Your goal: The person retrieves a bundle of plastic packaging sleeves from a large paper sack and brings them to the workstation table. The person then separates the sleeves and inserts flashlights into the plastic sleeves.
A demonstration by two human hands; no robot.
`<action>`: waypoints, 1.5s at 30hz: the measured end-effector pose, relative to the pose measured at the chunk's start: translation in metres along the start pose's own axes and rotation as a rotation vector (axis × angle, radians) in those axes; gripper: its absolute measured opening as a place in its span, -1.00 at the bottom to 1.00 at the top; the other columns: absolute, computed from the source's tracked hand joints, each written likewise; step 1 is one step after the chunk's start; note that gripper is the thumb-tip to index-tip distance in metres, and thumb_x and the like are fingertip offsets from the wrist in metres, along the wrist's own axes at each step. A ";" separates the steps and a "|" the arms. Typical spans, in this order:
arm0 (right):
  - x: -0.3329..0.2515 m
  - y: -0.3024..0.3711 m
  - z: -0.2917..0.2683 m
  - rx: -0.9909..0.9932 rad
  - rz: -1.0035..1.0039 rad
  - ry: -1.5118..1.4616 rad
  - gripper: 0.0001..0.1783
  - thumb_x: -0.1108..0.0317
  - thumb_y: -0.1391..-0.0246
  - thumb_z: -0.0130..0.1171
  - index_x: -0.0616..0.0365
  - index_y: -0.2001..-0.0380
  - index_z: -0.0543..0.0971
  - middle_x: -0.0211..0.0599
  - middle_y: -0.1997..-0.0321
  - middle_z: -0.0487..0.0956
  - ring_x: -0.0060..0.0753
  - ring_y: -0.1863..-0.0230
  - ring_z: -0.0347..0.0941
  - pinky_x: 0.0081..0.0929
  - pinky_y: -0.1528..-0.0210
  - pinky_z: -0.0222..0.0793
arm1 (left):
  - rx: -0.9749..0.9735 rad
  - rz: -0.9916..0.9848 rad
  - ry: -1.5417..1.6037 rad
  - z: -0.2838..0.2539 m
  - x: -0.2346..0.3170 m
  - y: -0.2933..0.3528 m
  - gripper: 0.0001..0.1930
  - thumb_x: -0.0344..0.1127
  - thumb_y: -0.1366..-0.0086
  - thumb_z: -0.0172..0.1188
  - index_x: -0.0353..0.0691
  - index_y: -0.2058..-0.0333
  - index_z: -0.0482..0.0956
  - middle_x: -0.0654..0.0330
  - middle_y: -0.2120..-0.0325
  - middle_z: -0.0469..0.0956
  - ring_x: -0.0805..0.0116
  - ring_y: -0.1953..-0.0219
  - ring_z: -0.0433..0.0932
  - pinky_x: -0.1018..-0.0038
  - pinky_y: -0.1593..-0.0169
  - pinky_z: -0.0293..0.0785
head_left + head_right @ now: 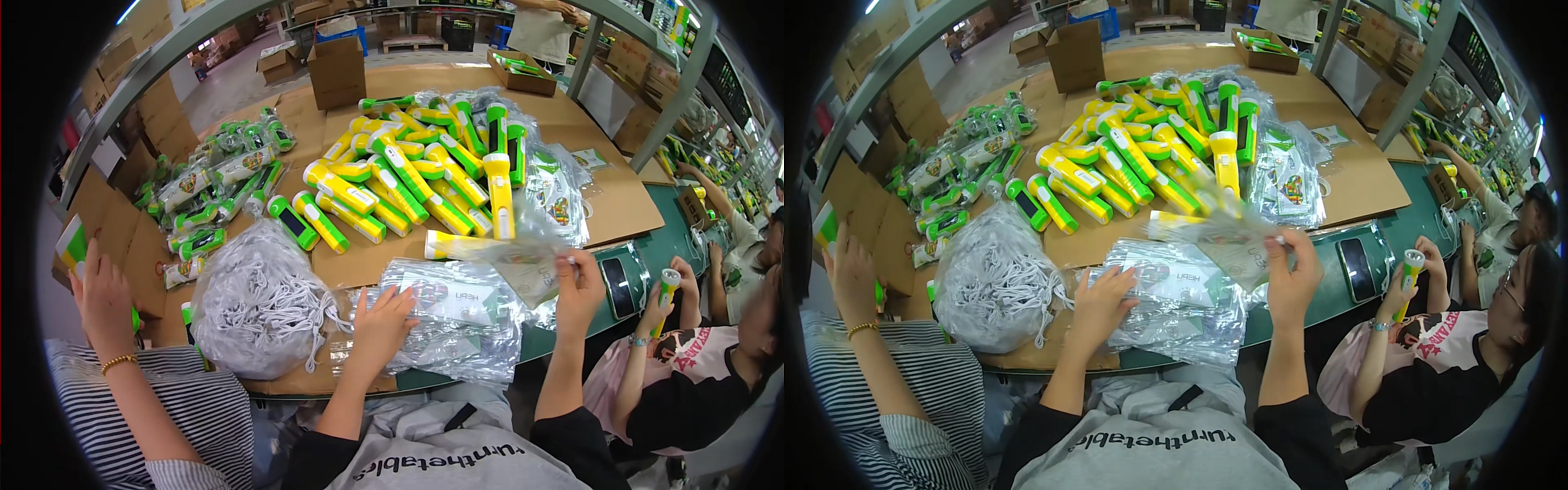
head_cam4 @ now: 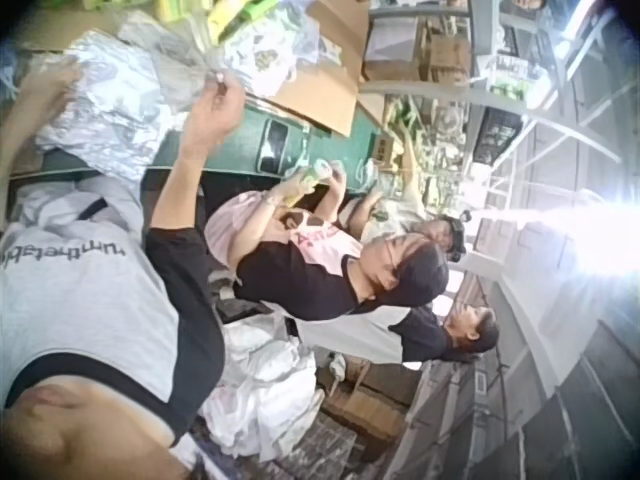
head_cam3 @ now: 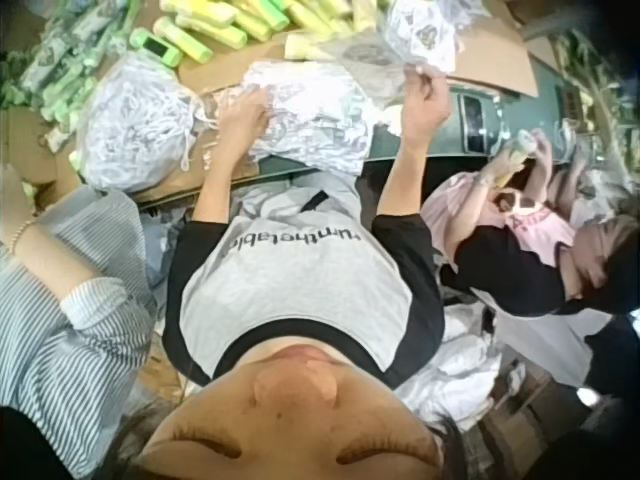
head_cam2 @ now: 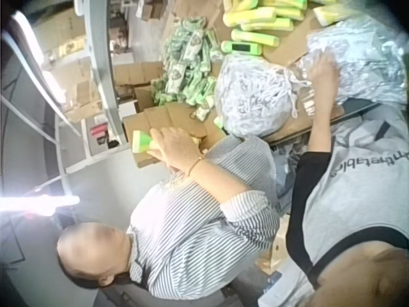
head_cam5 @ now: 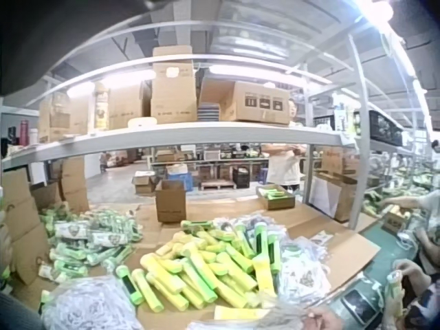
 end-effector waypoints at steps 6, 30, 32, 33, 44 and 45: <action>-0.008 0.034 0.019 -0.606 -0.473 0.564 -0.80 0.59 0.01 0.22 0.21 0.25 0.58 -0.22 0.31 0.60 -0.26 0.31 0.53 -0.45 0.25 0.43 | 0.455 -0.198 0.526 -0.066 0.039 -0.004 -0.61 -0.33 -0.07 0.36 -0.25 0.09 0.57 0.11 0.11 0.56 0.10 0.03 0.51 0.15 -0.14 0.30; -0.013 0.100 0.067 -0.308 -0.721 0.412 -0.62 0.44 0.19 0.32 0.07 0.18 0.60 -0.45 0.26 0.56 -0.35 0.15 0.49 -0.25 0.04 0.29 | 0.293 -0.204 0.625 -0.052 0.067 0.009 -0.89 -0.52 -0.09 0.32 -0.28 0.37 0.60 0.09 0.49 0.55 0.07 0.43 0.54 0.32 0.32 0.43; -0.008 0.103 0.071 -0.291 -0.714 0.408 -0.65 0.43 0.19 0.32 0.08 0.22 0.59 -0.46 0.27 0.55 -0.36 0.16 0.49 -0.27 0.02 0.26 | 0.287 -0.186 0.636 -0.050 0.064 0.013 -0.87 -0.56 -0.07 0.30 -0.27 0.37 0.60 0.10 0.49 0.55 0.10 0.41 0.54 0.34 0.32 0.42; -0.004 0.104 0.071 -0.376 -0.652 0.436 -0.68 0.40 0.17 0.34 0.05 0.24 0.59 -0.46 0.25 0.55 -0.33 0.11 0.47 -0.24 -0.01 0.21 | 0.290 -0.194 0.630 -0.048 0.061 0.014 -0.87 -0.56 -0.07 0.30 -0.27 0.37 0.60 0.10 0.49 0.55 0.10 0.41 0.54 0.34 0.32 0.42; 0.029 0.048 0.015 -0.533 -0.491 0.831 -0.83 0.47 0.12 0.28 0.01 0.39 0.55 -0.46 0.30 0.56 -0.23 -0.05 0.41 -0.04 -0.15 0.08 | 0.286 -0.421 0.103 -0.063 -0.026 0.069 -0.81 -0.44 -0.05 0.33 -0.27 0.32 0.57 0.07 0.40 0.55 0.01 0.26 0.49 0.18 0.11 0.34; 0.032 0.044 0.006 -0.549 -0.409 0.773 -0.83 0.51 0.13 0.25 0.05 0.41 0.54 -0.42 0.30 0.55 -0.21 0.00 0.41 -0.15 -0.09 0.14 | 0.279 -0.408 0.109 -0.057 -0.033 0.075 -0.81 -0.44 -0.05 0.33 -0.27 0.32 0.57 0.07 0.40 0.55 0.01 0.26 0.49 0.18 0.11 0.34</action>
Point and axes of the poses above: each hand's wrist, its own y-axis away from the middle knuckle, its own z-axis out of the palm, x = y × z, the point moved 1 cm from there along -y, towards the middle knuckle
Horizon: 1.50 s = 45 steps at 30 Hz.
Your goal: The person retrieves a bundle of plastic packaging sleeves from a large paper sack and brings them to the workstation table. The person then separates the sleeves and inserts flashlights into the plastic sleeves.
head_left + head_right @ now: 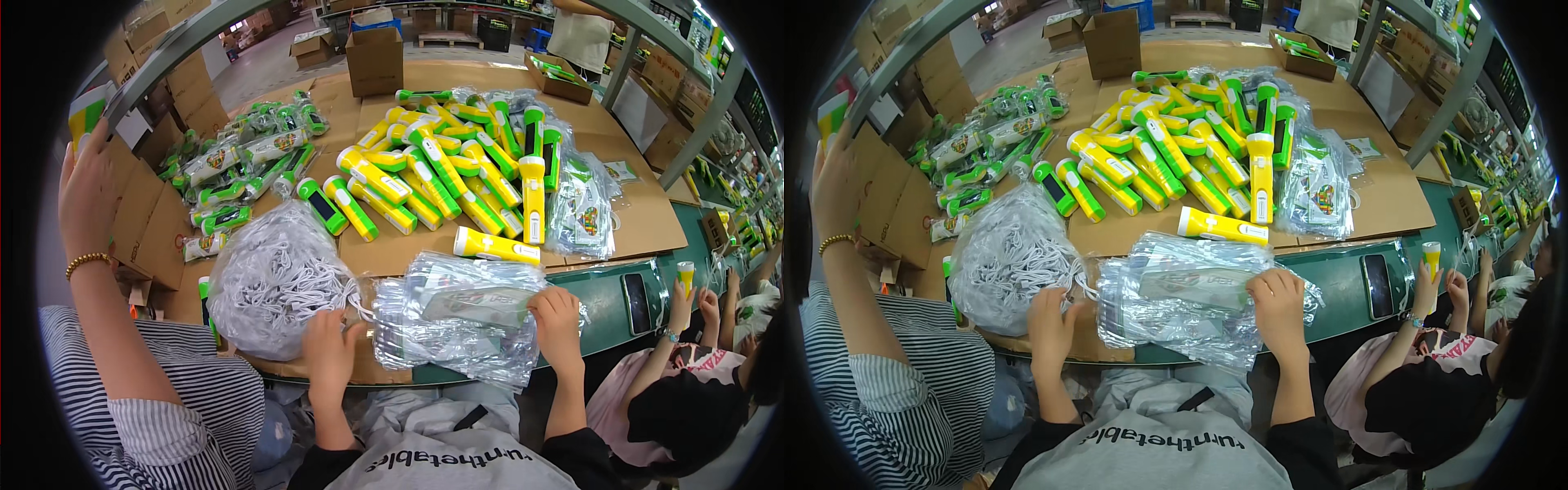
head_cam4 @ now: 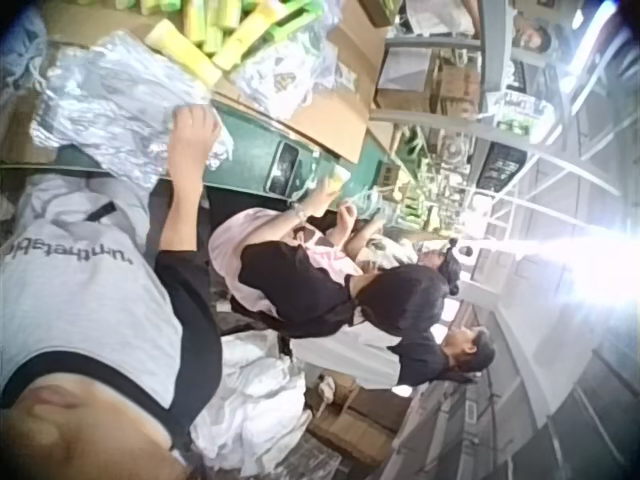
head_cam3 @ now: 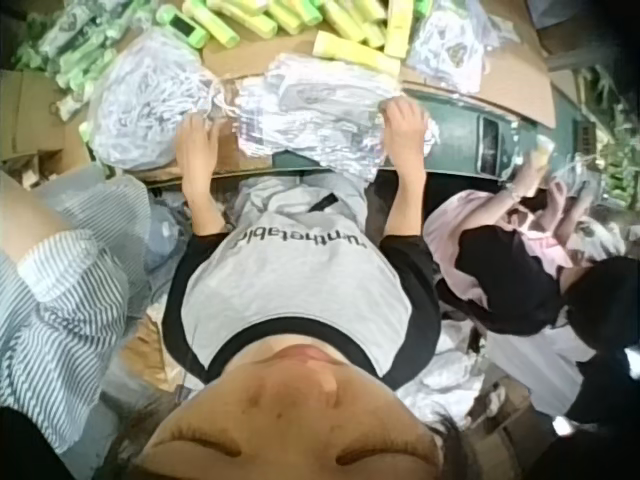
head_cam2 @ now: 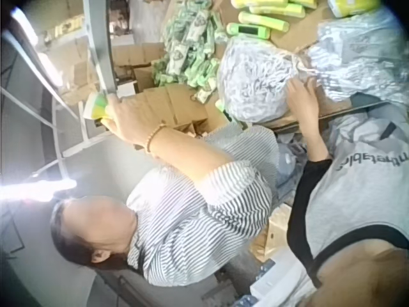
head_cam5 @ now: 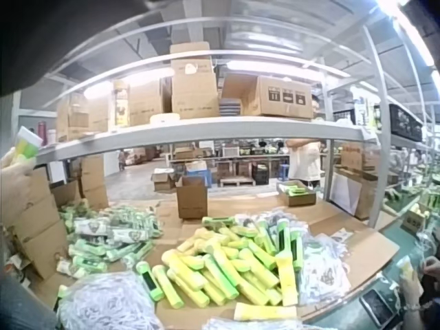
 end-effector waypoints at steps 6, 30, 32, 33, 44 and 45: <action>-0.013 -0.004 -0.017 -0.024 -0.105 -0.051 -0.76 0.61 0.23 0.18 0.14 0.39 0.52 -0.30 0.27 0.50 -0.12 0.10 0.40 -0.27 0.04 0.32 | -0.078 -0.171 -0.284 -0.016 -0.048 0.058 -0.81 -0.38 -0.09 0.30 -0.24 0.29 0.57 0.04 0.28 0.50 0.00 0.11 0.44 0.17 0.08 0.30; -0.014 0.027 -0.050 -0.090 -0.027 -0.160 -0.63 0.69 0.32 0.14 0.21 0.30 0.56 -0.19 0.12 0.52 -0.08 0.03 0.40 -0.28 0.00 0.42 | -0.382 0.640 0.171 0.139 0.113 -0.168 -0.80 -0.40 -0.17 0.21 -0.23 0.20 0.59 0.04 0.28 0.58 0.04 0.09 0.53 0.15 0.06 0.49; -0.013 0.029 -0.051 -0.101 -0.039 -0.168 -0.64 0.69 0.31 0.14 0.21 0.31 0.56 -0.20 0.13 0.53 -0.08 0.04 0.40 -0.28 0.01 0.42 | -0.605 0.588 -0.264 0.151 0.101 -0.175 -0.62 -0.38 -0.11 0.24 -0.18 0.04 0.52 0.05 0.24 0.57 0.01 0.06 0.51 0.14 0.05 0.49; -0.011 0.034 -0.051 -0.095 -0.011 -0.173 -0.65 0.68 0.29 0.13 0.21 0.31 0.55 -0.20 0.14 0.53 -0.09 0.04 0.40 -0.28 0.02 0.42 | -0.631 0.598 -0.278 0.153 0.101 -0.181 -0.50 -0.35 -0.05 0.27 -0.15 -0.03 0.45 0.07 0.17 0.58 0.00 0.05 0.50 0.11 0.04 0.48; -0.007 0.021 -0.044 -0.105 -0.042 -0.190 -0.68 0.68 0.27 0.15 0.20 0.33 0.56 -0.22 0.13 0.54 -0.10 0.04 0.42 -0.28 0.02 0.42 | -0.052 0.329 0.732 0.064 0.112 -0.172 -0.27 -0.34 0.12 0.56 -0.26 -0.01 0.31 0.16 0.18 0.46 0.30 0.13 0.54 0.42 0.01 0.47; -0.009 0.019 -0.041 -0.114 -0.056 -0.208 -0.68 0.67 0.26 0.14 0.19 0.32 0.55 -0.22 0.12 0.54 -0.10 0.04 0.41 -0.28 0.01 0.42 | -0.051 0.327 0.729 0.060 0.116 -0.166 -0.27 -0.34 0.12 0.56 -0.26 -0.01 0.31 0.16 0.18 0.46 0.30 0.13 0.54 0.42 0.01 0.47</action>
Point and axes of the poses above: each hand's wrist, its own y-axis away from the middle knuckle, its own z-axis out of the palm, x = y × z, the point moved 1 cm from there along -y, towards the middle knuckle
